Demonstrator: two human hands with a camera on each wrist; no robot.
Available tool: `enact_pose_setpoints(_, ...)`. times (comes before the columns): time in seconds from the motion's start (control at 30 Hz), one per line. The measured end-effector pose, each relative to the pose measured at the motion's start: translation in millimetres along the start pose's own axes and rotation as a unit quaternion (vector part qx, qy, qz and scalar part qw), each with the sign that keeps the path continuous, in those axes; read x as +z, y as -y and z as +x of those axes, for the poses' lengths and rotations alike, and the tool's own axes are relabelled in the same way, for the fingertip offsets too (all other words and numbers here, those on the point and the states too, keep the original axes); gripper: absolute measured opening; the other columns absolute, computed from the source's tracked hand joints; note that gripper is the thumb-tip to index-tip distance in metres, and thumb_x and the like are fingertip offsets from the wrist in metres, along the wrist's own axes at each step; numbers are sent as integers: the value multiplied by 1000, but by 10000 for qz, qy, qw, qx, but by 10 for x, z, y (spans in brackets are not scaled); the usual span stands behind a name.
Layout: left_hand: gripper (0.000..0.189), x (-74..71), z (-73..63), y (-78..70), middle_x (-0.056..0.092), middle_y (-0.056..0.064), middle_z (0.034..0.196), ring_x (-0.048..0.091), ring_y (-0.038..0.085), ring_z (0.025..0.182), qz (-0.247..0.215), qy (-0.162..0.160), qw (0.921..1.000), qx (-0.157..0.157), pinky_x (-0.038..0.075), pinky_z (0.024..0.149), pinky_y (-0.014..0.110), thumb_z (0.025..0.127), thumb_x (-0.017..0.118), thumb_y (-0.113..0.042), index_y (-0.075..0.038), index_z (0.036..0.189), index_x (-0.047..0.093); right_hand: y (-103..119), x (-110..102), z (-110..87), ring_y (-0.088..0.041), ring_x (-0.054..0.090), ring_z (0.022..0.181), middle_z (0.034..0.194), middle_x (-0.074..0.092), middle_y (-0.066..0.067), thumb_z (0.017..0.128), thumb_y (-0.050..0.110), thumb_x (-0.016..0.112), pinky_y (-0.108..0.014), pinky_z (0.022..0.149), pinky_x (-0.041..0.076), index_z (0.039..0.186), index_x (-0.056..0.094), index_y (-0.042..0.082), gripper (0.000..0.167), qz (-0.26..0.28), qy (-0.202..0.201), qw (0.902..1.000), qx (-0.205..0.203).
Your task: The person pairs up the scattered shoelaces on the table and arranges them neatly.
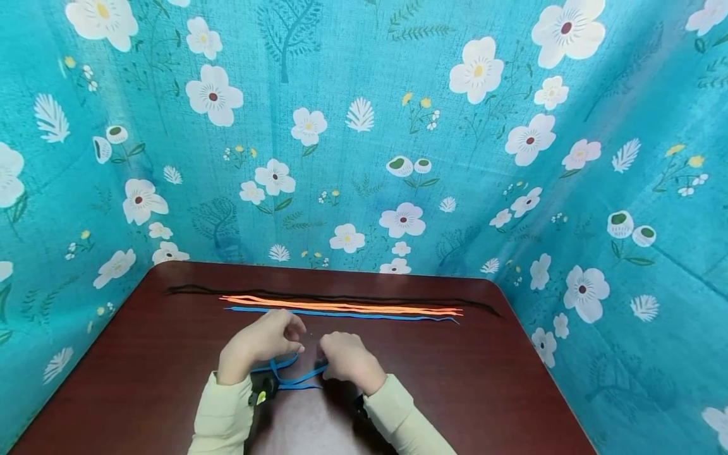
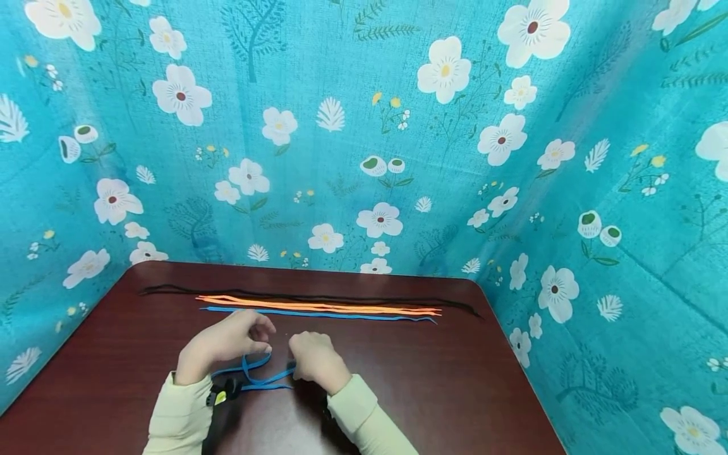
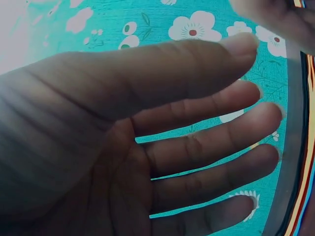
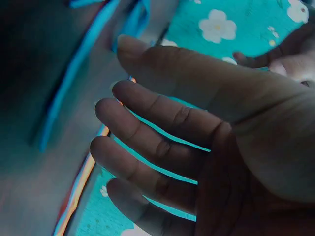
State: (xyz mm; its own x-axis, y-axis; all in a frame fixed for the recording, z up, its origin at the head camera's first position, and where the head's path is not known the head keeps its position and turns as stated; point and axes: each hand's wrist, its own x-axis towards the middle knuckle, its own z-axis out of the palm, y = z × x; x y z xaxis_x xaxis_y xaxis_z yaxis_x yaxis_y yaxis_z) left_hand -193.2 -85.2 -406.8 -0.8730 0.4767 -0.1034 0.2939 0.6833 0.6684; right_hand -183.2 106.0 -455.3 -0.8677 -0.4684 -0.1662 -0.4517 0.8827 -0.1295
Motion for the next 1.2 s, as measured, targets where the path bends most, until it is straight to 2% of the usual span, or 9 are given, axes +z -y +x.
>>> enact_pose_setpoints(0.1,19,46,4,12,69,2,91,61,13,81,-28,75,10000,-57,55,72,35,84,82,-9,-7,102,75,40,127,24,-9,39,55,61,42,6,74,19,91,-29,51,41,71,63,17,28,-352,93,9993,28)
enact_pose_setpoints(0.27,19,88,6,21,68,1,91,61,13,82,-53,73,9999,-110,55,74,37,84,82,-8,-8,101,75,117,243,41,-9,52,57,65,57,4,73,16,92,-32,54,50,68,60,18,33,-612,134,9980,102)
enact_pose_setpoints(0.47,20,71,7,8,69,2,92,61,13,83,9,23,9998,-196,55,77,38,84,82,-9,-8,102,75,109,255,29,-7,41,48,52,48,8,84,9,80,-27,46,40,56,60,21,36,-311,235,9992,-19)
enact_pose_setpoints(0.63,19,64,22,-4,69,3,94,62,14,85,-25,50,9997,-246,56,78,39,85,81,-8,-7,103,75,98,218,25,-7,43,49,52,49,9,85,9,79,-27,47,41,56,61,22,37,-302,441,9986,33)
enact_pose_setpoints(0.87,20,54,37,22,70,5,95,62,14,85,-38,61,9998,-199,56,78,38,85,82,-9,-6,103,74,26,176,0,-8,25,49,51,26,9,89,6,70,-26,45,27,54,38,21,50,-175,279,9993,-189)
enact_pose_setpoints(0.93,22,45,34,34,70,5,96,62,14,85,-21,48,9999,-150,56,77,38,84,82,-9,-6,104,74,-9,123,-11,-6,27,50,53,29,10,89,6,70,-25,46,27,56,43,20,45,41,150,9995,-283)
enact_pose_setpoints(1.0,23,41,33,46,70,4,95,62,15,85,-3,30,9999,-126,56,77,38,84,83,-10,-5,104,73,-38,45,-29,-3,37,53,57,42,13,89,7,72,-22,48,34,62,57,21,34,236,29,9990,-368)
enact_pose_setpoints(1.1,24,42,34,55,70,4,95,63,15,86,3,27,9999,-106,56,78,39,83,83,-11,-4,104,73,-68,-98,-71,1,53,63,72,64,14,88,10,76,-20,56,44,82,74,20,12,543,-46,9975,-458)
enact_pose_setpoints(1.2,28,57,49,49,71,6,98,65,18,88,-18,66,10000,-46,57,81,41,82,85,-11,-3,106,73,-95,-240,-139,1,53,62,73,67,11,89,10,77,-19,55,44,92,78,17,8,748,-16,9954,-601)
